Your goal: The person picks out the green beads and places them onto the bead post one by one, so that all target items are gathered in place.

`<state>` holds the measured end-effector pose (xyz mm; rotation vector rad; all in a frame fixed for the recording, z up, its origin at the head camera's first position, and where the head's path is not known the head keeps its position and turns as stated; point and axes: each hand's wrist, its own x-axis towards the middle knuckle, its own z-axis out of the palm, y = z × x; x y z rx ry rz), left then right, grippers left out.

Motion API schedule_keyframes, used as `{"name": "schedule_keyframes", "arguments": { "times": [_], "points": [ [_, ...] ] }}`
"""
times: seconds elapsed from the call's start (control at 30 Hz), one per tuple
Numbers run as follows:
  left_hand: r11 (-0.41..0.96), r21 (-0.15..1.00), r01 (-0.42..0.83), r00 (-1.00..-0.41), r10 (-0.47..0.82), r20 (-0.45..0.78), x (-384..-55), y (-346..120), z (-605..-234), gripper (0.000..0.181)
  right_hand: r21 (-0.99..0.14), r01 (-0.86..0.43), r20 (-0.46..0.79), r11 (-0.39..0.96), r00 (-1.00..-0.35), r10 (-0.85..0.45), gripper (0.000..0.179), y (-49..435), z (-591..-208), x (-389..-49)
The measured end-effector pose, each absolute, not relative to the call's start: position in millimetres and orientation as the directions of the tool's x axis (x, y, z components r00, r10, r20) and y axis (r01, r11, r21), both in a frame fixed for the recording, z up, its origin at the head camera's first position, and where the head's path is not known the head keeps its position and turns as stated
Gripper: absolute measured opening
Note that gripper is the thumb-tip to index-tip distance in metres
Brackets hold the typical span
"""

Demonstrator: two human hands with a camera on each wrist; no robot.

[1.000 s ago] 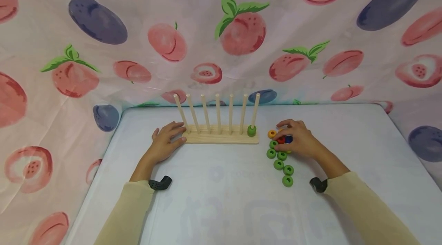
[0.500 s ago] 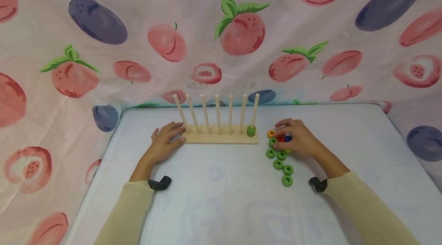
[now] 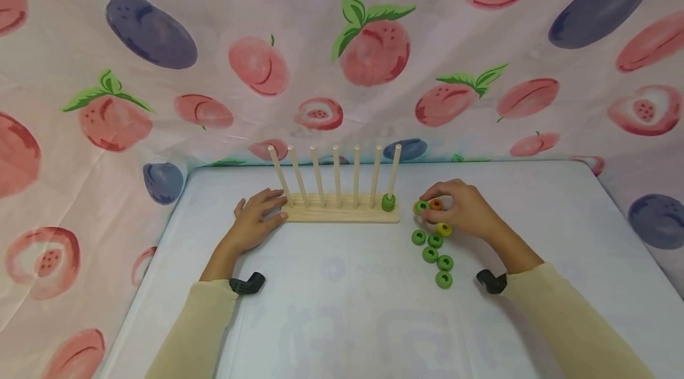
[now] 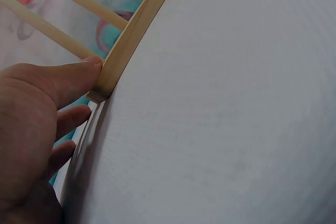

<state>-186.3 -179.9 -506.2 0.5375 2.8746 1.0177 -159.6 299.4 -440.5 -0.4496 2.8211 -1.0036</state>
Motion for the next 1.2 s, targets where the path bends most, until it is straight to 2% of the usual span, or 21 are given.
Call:
{"name": "schedule_keyframes", "arguments": {
  "times": [0.2,0.67,0.9,1.2],
  "points": [
    [0.726,0.616,0.304,-0.939,0.339,0.064,-186,-180,-506,0.046,-0.644,-0.232,0.024,0.73,-0.959,-0.283,0.017,292,-433,-159],
    [0.73,0.612,0.304,-0.939,0.339,0.061,-188,-181,-508,0.046,-0.656,-0.271,0.154,0.704,-0.962,-0.226,0.024,278,-416,-157],
    [0.725,0.613,0.314,-0.936,0.344,0.073,-187,-181,-507,0.047,-0.7,-0.222,0.164,0.679,-0.975,-0.149,0.026,270,-403,-157],
    [0.725,0.612,0.315,-0.935,0.346,0.072,-187,-181,-507,0.046,-0.74,-0.211,0.182,0.639,-0.977,-0.112,0.027,260,-389,-154]
  ]
}}
